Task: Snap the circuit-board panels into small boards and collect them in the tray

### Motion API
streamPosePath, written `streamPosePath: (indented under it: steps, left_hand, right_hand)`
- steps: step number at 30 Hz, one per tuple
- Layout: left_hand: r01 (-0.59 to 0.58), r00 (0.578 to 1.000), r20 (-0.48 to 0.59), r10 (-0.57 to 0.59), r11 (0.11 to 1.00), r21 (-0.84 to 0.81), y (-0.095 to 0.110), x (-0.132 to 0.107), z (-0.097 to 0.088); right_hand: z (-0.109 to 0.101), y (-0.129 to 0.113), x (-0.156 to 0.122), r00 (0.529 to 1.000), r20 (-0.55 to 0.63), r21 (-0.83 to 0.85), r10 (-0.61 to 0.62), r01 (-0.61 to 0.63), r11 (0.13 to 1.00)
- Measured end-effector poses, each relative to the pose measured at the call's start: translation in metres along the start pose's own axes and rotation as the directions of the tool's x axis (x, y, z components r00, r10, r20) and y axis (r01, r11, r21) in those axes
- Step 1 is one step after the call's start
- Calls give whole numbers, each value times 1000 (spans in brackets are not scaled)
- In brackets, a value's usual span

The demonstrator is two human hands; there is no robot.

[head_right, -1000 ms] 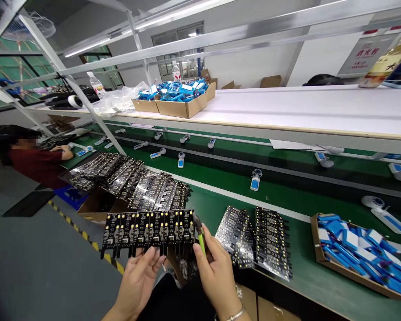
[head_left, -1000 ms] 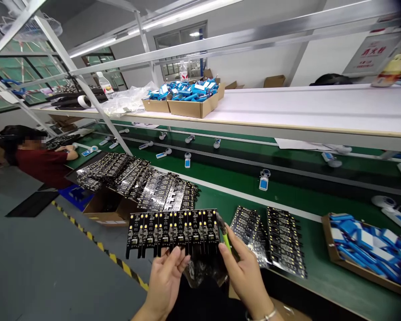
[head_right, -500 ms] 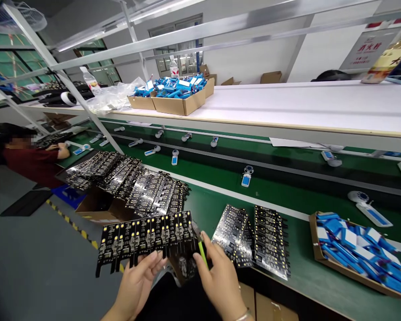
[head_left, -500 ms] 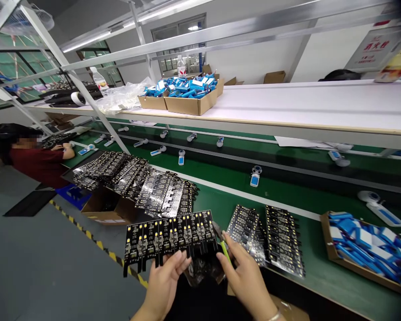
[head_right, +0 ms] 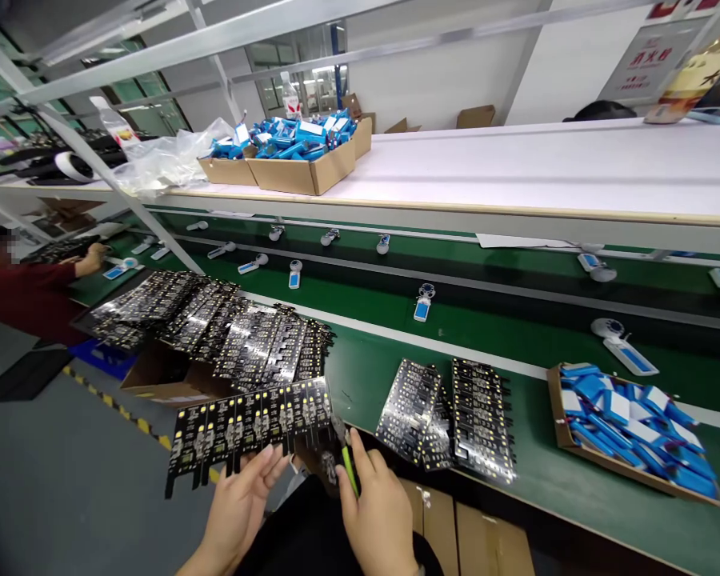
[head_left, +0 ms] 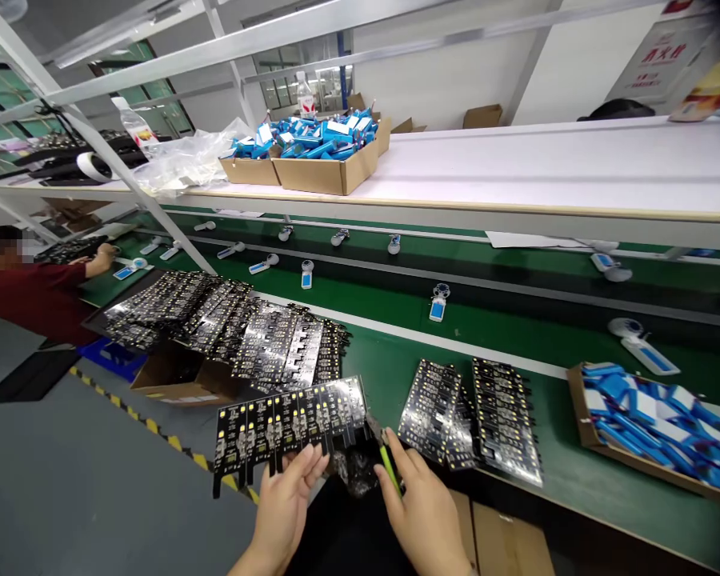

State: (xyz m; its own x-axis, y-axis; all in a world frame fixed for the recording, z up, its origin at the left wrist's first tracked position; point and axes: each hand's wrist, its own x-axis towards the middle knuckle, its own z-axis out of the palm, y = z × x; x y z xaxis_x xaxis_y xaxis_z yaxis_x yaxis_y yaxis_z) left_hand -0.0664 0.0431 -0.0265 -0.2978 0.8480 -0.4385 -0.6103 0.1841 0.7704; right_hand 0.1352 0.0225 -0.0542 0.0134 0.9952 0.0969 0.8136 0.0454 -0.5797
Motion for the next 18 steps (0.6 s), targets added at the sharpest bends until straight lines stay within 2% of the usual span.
streamPosePath:
  steps: [2,4,6,8,10,12,14,16,18]
  left_hand:
    - [33,999,-9,-33,999,-27,2,6,1]
    - [59,998,-20,-60,997,-50,4,12,3]
    - [62,998,-15,-63,997,-48,4,19,6]
    - [41,999,-1,-41,999,-34,6,26,9]
    - [20,1000,8,-20,1000,-4,12,36,9]
    - [0,1000,-11,0,998,56,20,49,3]
    - [-38,997,-62,48,988,149,30,67,-10]
    - [-130,983,-94,159,956,261,40,92,-28]
    - [-247,950,-63,304,863,440,51,126,-44]
  right_hand:
    - [-4,3,8,996,80,249,-45,24,968]
    - [-7,3,13,991,103,383,-83,37,923]
    - [-9,0,14,997,77,292,-27,4,956]
    - [-8,-4,15,999,19,66,47,-48,997]
    - [-6,-4,16,999,19,-95,47,-45,994]
    - [-2,3,19,995,102,-138,-1,15,990]
    - [3,16,22,978,207,-205,12,31,978]
    - [10,32,21,954,284,-301,99,-10,954]
    - [16,49,19,927,336,-319,170,-58,946]
